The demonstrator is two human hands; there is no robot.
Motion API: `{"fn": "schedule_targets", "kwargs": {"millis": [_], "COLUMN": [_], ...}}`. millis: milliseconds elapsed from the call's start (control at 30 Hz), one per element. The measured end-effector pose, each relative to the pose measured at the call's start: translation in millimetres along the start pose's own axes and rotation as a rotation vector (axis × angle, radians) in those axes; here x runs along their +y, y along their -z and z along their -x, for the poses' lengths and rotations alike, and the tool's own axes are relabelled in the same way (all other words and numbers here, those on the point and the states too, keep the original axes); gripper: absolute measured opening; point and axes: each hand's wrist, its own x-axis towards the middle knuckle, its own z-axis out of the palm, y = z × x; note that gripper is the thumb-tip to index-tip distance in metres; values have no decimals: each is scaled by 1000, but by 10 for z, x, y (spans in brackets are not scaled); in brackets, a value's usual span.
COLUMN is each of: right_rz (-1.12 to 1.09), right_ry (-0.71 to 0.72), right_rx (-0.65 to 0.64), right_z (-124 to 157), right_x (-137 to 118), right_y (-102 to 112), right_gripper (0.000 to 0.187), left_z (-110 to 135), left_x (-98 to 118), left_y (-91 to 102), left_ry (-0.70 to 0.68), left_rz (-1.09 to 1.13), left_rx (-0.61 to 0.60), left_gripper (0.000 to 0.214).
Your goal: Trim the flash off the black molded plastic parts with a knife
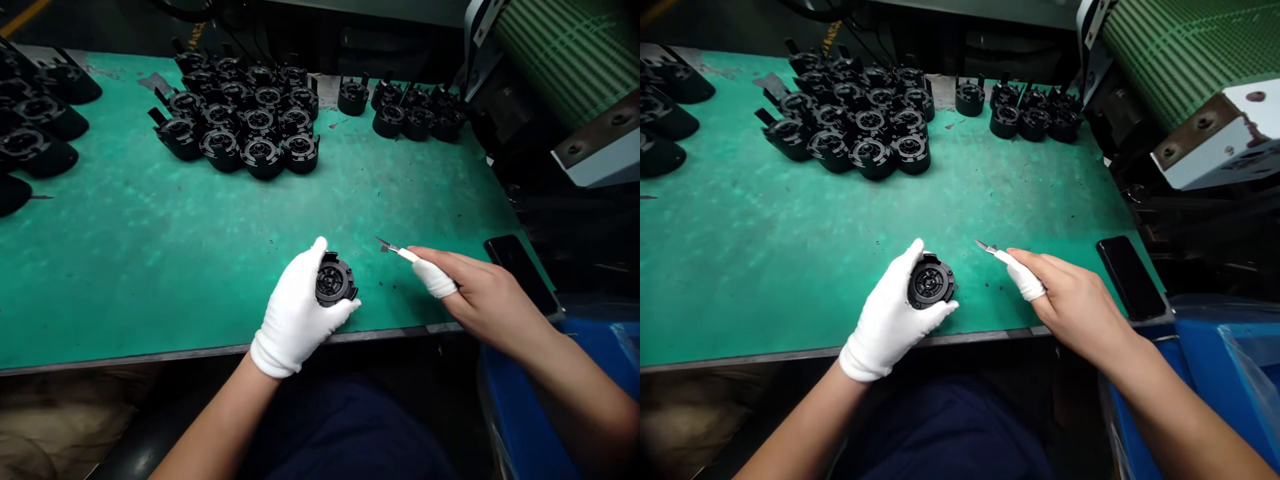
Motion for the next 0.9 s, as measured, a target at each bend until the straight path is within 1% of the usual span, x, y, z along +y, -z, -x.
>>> {"fn": "schedule_targets", "kwargs": {"millis": [67, 133, 200, 233, 267, 333, 400, 433, 500, 567, 633, 733, 800, 900], "right_rz": [-84, -122, -138, -142, -141, -122, -99, -96, -100, -104, -98, -87, -70, -21], "right_ry": [32, 57, 80, 91, 102, 107, 90, 78, 74, 112, 193, 310, 345, 363], "right_rx": [-38, -67, -108, -130, -155, -203, -257, -281, -302, -283, -254, -233, -236, -248], "right_z": [-51, -90, -118, -127, -134, -139, -142, -145, -164, -202, -258, -354, -415, -484], "right_x": [14, -13, -44, -52, -51, -25, 18, 36, 46, 6, -82, -240, -312, -334], "right_y": [38, 54, 48, 39, 26, -9, -47, -63, -86, -91, -84, -73, -71, -63], "right_gripper": [44, 39, 34, 32, 31, 29, 27, 26, 25, 26, 32, 38, 39, 41], "left_z": [-9, -30, -53, -59, -58, -24, 53, 103, 205, 283, 318, 307, 290, 283], "left_x": [-24, -65, -119, -146, -170, -194, -178, -157, -101, -51, -28, -41, -60, -72], "left_y": [38, 144, 324, 433, 545, 744, 852, 858, 772, 601, 422, 262, 238, 253], "left_ry": [-1, -8, -22, -28, -31, -28, -1, 25, 93, 164, 213, 214, 193, 174], "left_rz": [21, 45, 51, 47, 42, 45, 67, 74, 73, 63, 67, 68, 38, -1], "left_rx": [-27, -139, -304, -367, -401, -391, -319, -277, -197, -126, -71, -9, 9, 27], "left_gripper": [102, 108, 109, 106, 102, 94, 94, 97, 108, 120, 126, 118, 108, 100]}}
